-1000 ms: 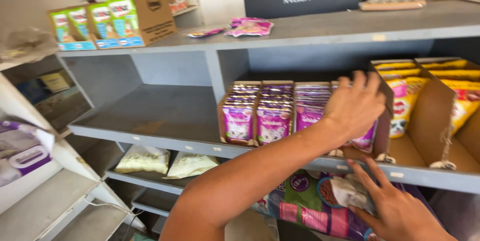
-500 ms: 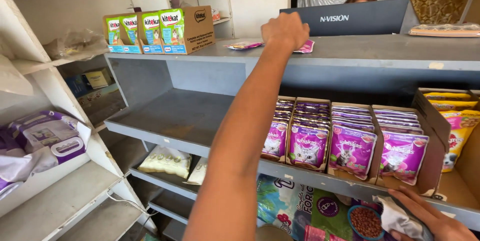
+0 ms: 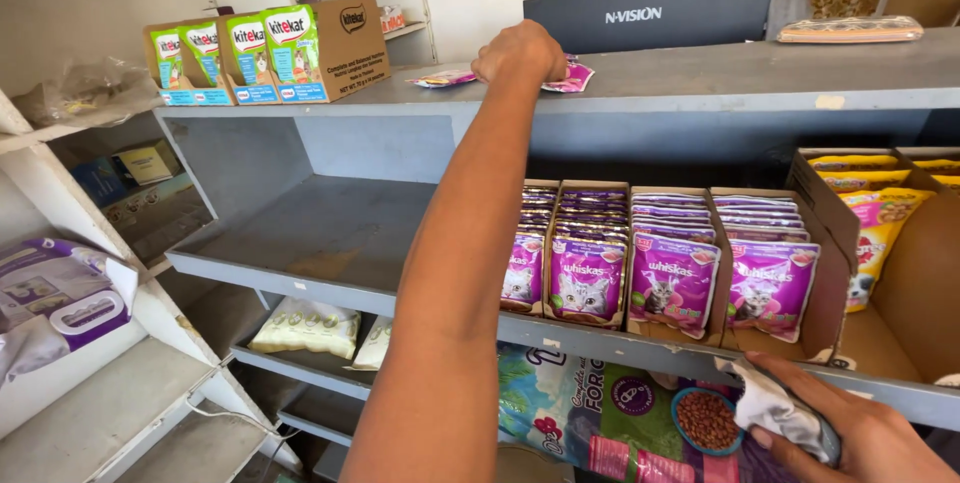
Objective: Wiping individual pet food pouches with a cloth and organizing them neatly on a store shelf.
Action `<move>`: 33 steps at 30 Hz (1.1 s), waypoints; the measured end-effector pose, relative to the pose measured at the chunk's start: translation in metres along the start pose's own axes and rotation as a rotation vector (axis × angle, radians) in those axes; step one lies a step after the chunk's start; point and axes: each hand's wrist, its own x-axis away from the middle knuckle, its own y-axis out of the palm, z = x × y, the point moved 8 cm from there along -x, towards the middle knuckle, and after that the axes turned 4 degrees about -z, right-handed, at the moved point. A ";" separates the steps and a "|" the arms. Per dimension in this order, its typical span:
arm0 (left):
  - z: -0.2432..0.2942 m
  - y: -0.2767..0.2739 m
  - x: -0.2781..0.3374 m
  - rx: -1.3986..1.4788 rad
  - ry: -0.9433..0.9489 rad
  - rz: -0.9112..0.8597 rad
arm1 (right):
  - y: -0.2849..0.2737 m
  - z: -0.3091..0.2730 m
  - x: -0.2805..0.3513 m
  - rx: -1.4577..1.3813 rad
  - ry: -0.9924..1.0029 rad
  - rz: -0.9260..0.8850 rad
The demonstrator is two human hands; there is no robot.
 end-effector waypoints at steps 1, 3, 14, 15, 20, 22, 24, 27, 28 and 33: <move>0.001 -0.003 0.000 0.001 0.006 -0.001 | -0.009 -0.009 0.003 0.001 0.006 0.003; 0.007 -0.011 0.002 0.208 0.083 0.047 | -0.024 -0.024 0.010 -0.078 0.035 -0.030; 0.109 0.028 0.183 1.127 1.214 -0.213 | -0.071 -0.004 0.033 -1.234 0.153 0.428; 0.115 0.043 0.214 1.107 1.269 -0.240 | -0.075 -0.001 0.032 -1.294 0.068 0.492; 0.107 0.121 0.288 1.226 1.020 -0.510 | -0.090 0.009 0.033 -1.357 0.118 0.621; 0.098 0.147 0.297 1.279 0.942 -0.550 | -0.103 0.011 0.032 -1.373 0.145 0.669; 0.092 0.186 0.304 1.353 0.822 -0.837 | -0.119 0.002 0.026 -1.322 0.025 0.638; 0.085 0.218 0.310 1.392 0.822 -1.028 | -0.132 -0.017 0.017 -1.074 -0.053 0.602; 0.083 0.225 0.304 1.392 0.811 -1.035 | -0.133 -0.018 0.016 -1.078 -0.043 0.598; 0.072 0.250 0.288 1.704 0.719 -1.187 | -0.135 -0.040 0.003 -0.849 -0.030 0.439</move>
